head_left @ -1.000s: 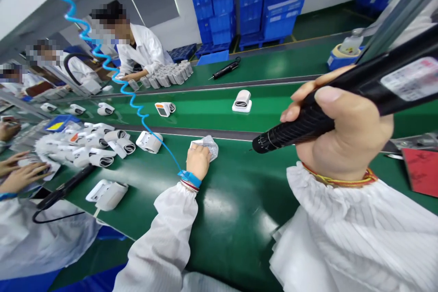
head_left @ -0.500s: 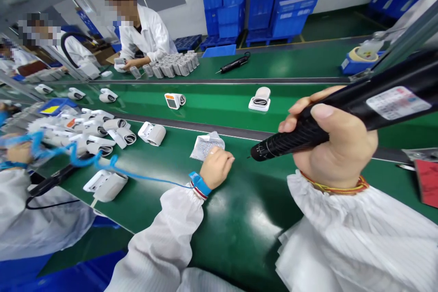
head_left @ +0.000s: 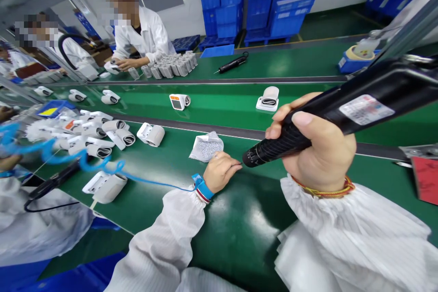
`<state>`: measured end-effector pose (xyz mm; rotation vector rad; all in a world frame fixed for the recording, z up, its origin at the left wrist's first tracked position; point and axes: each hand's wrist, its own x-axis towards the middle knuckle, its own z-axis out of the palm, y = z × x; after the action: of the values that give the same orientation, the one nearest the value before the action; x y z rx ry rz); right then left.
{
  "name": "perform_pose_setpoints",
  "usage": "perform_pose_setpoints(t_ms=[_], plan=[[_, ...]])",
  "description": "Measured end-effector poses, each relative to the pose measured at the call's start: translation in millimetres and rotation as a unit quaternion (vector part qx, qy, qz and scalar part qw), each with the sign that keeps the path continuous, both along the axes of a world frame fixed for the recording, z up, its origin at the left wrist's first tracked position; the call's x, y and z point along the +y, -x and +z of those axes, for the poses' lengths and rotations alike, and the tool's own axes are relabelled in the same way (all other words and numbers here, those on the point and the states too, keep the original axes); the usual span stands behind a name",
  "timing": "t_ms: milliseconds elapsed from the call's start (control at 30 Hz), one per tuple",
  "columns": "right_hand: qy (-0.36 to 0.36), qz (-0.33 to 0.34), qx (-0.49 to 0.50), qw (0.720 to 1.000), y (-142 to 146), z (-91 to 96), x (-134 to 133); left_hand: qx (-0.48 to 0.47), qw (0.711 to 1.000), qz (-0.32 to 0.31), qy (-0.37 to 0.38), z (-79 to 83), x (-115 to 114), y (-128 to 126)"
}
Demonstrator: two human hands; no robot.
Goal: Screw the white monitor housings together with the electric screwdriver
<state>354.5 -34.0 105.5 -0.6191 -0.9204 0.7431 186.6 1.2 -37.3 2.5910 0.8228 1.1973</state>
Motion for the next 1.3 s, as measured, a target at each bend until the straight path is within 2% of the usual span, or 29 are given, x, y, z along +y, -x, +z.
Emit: perform_pose_setpoints(t_ms=[200, 333, 400, 467, 567, 667, 733, 833, 933, 1000, 1067, 1300], plan=[[0.000, -0.004, -0.004, 1.000, 1.2, 0.2, -1.1, -0.012, 0.999, -0.002, -0.040, 2.8, -2.4, -3.1], [-0.014, -0.013, -0.011, 1.000, 1.9, 0.7, -2.0, -0.013, 0.999, -0.018, -0.032, 3.4, -2.9, -4.1], [-0.019, -0.011, -0.005, 1.000, 0.6, 2.0, -2.3, 0.007, 0.999, -0.017, -0.031, 7.8, 0.0, -3.1], [-0.021, -0.012, 0.002, 1.000, -2.5, 4.9, -2.7, 0.031, 0.999, 0.013, -0.041, 16.0, 9.0, -0.1], [-0.024, -0.035, 0.015, 0.999, -10.1, 12.1, -3.6, 0.055, 0.991, 0.111, -0.051, 32.3, 40.4, 9.6], [-0.022, -0.069, 0.042, 0.996, -19.0, 20.9, -5.0, 0.085, 0.977, 0.194, -0.020, 46.4, 93.3, 23.5], [-0.019, -0.087, 0.065, 0.994, -24.0, 25.8, -5.9, 0.122, 0.962, 0.239, 0.044, 53.1, 133.9, 32.5], [-0.023, -0.102, 0.085, 0.991, -29.0, 31.0, -7.1, 0.194, 0.915, 0.326, 0.139, 61.1, 187.1, 41.6], [-0.017, -0.108, 0.093, 0.990, -31.3, 34.1, -8.8, 0.251, 0.869, 0.385, 0.182, 66.8, 218.0, 43.1], [-0.003, -0.107, 0.095, 0.990, -32.2, 35.4, -10.4, 0.265, 0.857, 0.394, 0.201, 68.0, 225.6, 40.3], [0.010, -0.106, 0.089, 0.990, -32.8, 36.5, -11.5, 0.266, 0.857, 0.388, 0.211, 67.2, 226.3, 35.7], [0.004, -0.119, 0.118, 0.986, -31.0, 42.3, -14.9, 0.251, 0.878, 0.365, 0.183, 69.5, 205.5, 19.4]])
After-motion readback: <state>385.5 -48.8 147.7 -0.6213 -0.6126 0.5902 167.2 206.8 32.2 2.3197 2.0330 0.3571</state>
